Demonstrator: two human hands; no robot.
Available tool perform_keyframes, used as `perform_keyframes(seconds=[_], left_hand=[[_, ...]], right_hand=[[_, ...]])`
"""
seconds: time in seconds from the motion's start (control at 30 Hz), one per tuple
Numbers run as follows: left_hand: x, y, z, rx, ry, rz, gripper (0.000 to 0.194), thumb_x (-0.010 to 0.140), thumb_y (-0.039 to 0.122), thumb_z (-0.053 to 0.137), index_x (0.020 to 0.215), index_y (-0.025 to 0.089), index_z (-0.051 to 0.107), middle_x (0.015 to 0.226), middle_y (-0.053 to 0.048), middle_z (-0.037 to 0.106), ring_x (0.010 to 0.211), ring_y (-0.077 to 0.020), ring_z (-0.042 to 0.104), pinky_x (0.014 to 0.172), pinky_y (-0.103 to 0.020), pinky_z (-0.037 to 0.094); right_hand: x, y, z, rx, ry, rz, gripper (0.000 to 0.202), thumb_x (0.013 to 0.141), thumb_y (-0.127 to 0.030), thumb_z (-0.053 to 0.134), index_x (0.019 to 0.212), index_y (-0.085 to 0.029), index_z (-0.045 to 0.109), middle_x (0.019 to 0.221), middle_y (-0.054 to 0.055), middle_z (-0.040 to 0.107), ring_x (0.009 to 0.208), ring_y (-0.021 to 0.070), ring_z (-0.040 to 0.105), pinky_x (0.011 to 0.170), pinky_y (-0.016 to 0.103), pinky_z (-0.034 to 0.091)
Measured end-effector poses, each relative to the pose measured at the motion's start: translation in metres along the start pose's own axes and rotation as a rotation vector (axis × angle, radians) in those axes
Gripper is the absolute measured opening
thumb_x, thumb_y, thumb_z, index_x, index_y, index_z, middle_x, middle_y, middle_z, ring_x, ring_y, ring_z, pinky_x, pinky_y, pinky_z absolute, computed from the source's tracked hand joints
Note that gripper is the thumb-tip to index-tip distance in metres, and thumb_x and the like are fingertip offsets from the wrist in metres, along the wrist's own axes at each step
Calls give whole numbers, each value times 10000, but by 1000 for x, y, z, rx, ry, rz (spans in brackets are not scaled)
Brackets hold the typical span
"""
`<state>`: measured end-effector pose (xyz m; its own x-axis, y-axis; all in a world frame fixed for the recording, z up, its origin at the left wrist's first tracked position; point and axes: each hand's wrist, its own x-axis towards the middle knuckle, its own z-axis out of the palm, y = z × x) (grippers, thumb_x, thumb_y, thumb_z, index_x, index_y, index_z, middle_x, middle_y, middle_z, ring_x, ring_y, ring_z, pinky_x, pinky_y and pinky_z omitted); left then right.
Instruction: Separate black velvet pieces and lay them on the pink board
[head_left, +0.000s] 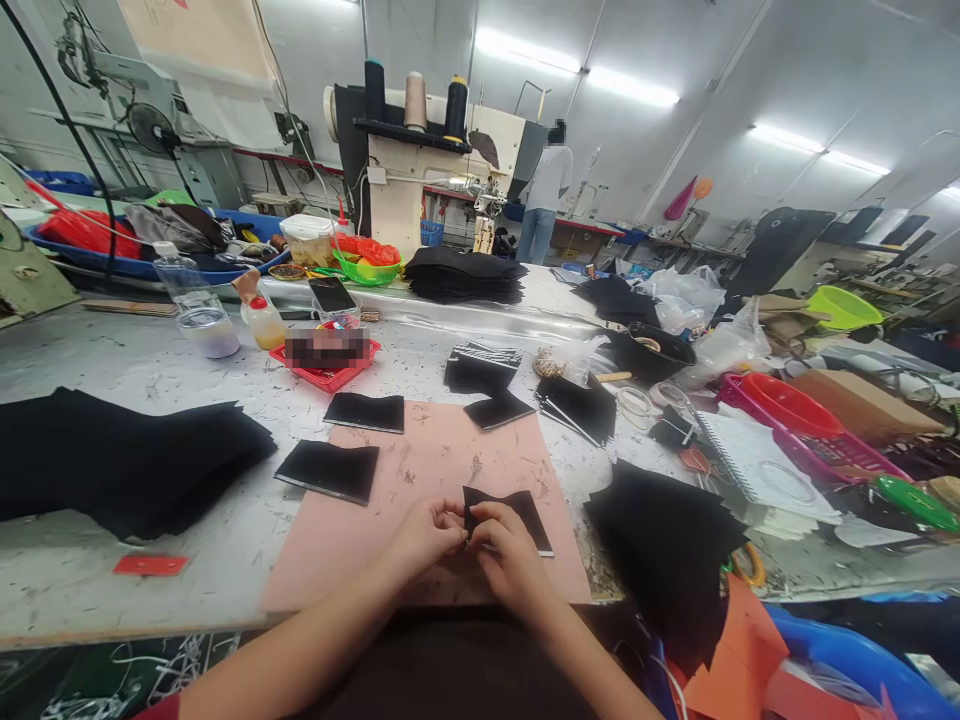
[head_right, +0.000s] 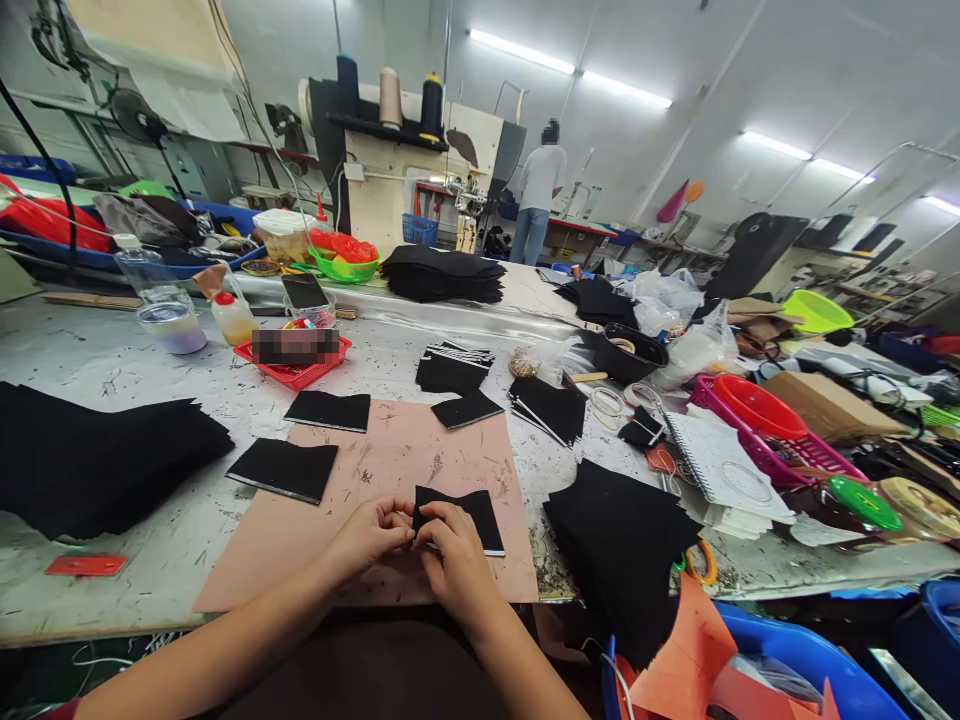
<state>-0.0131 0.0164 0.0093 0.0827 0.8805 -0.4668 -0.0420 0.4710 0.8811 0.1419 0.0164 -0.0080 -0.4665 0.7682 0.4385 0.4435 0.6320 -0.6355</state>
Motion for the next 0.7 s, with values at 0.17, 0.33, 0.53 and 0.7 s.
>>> perform_keyframes(seconds=[0.17,0.33,0.53,0.7], left_hand=[[2,-1,-1,3,7,-19,87,858,204,545,863,118,553,657,52,520,485,-48,469,458,-178,426],[2,-2,-1,9,-5,-22,106,860,222,545,879,117,556,694,37,541,517,-56,495,476,-187,445],[1,-2,0,11,-4,-19,106,860,222,545,875,117,557,683,41,536,502,-51,484,460,-179,433],[4,-4,-1,0,2,-36,115,859,227,546,892,117,560,721,27,557,547,-65,518,494,-197,460]], right_hand=[[-2,2,2,-42,30,-35,229,742,-16,450,772,-219,552,996,73,586,936,210,550,775,363,478],[-3,2,4,-76,63,-53,210,752,-36,460,802,-216,556,983,77,581,914,210,552,755,360,483],[-4,1,6,-101,105,-89,228,754,-30,425,759,-217,556,943,65,585,865,196,555,702,332,484],[-3,0,5,-109,142,-157,219,772,-39,432,795,-220,553,932,69,595,849,198,560,695,346,476]])
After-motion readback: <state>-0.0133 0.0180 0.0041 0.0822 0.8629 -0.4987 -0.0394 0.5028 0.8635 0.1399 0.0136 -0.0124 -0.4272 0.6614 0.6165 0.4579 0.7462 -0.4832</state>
